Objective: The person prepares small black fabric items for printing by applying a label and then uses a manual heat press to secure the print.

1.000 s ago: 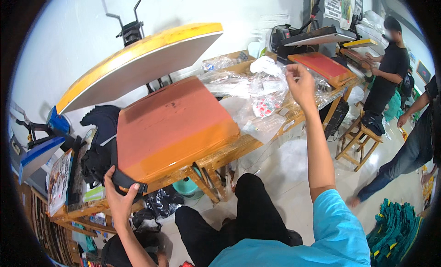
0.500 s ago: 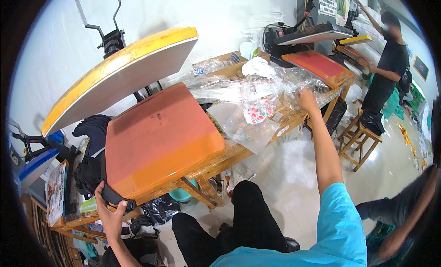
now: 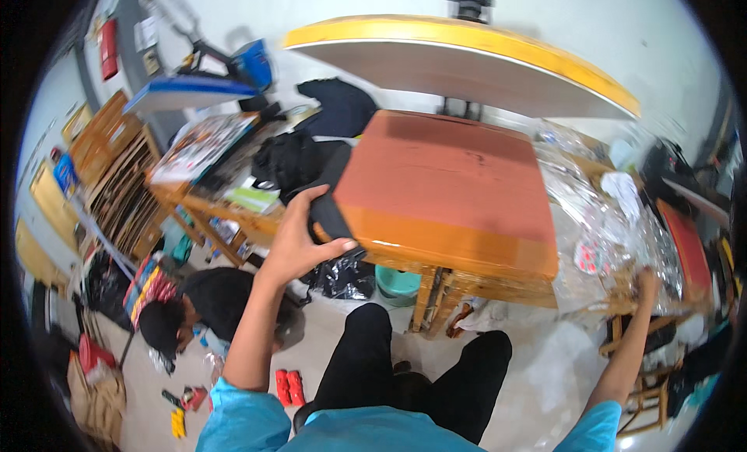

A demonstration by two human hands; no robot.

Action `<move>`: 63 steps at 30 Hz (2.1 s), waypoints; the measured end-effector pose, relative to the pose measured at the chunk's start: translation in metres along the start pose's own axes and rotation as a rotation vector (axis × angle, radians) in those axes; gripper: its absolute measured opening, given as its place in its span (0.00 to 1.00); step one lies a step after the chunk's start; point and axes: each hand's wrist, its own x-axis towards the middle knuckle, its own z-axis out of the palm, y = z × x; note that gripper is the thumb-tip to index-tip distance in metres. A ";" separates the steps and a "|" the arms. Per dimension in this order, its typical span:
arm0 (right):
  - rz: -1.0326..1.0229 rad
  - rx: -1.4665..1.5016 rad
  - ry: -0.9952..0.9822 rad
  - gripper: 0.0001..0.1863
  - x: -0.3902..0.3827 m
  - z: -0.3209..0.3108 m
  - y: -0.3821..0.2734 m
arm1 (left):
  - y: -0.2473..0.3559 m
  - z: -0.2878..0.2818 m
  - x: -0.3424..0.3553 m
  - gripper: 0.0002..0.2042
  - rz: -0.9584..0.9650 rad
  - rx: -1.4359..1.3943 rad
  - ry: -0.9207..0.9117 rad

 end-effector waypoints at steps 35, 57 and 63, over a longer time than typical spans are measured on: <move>-0.266 0.490 0.321 0.12 -0.219 -0.078 -0.128 | -0.002 -0.013 -0.008 0.55 -0.006 -0.094 0.024; -0.787 0.923 -0.662 0.05 -0.524 -0.083 -0.560 | -0.004 -0.014 -0.009 0.53 -0.020 -0.099 0.055; -1.250 0.717 -0.322 0.07 -0.537 -0.049 -0.613 | -0.007 -0.014 -0.007 0.54 0.026 -0.085 0.062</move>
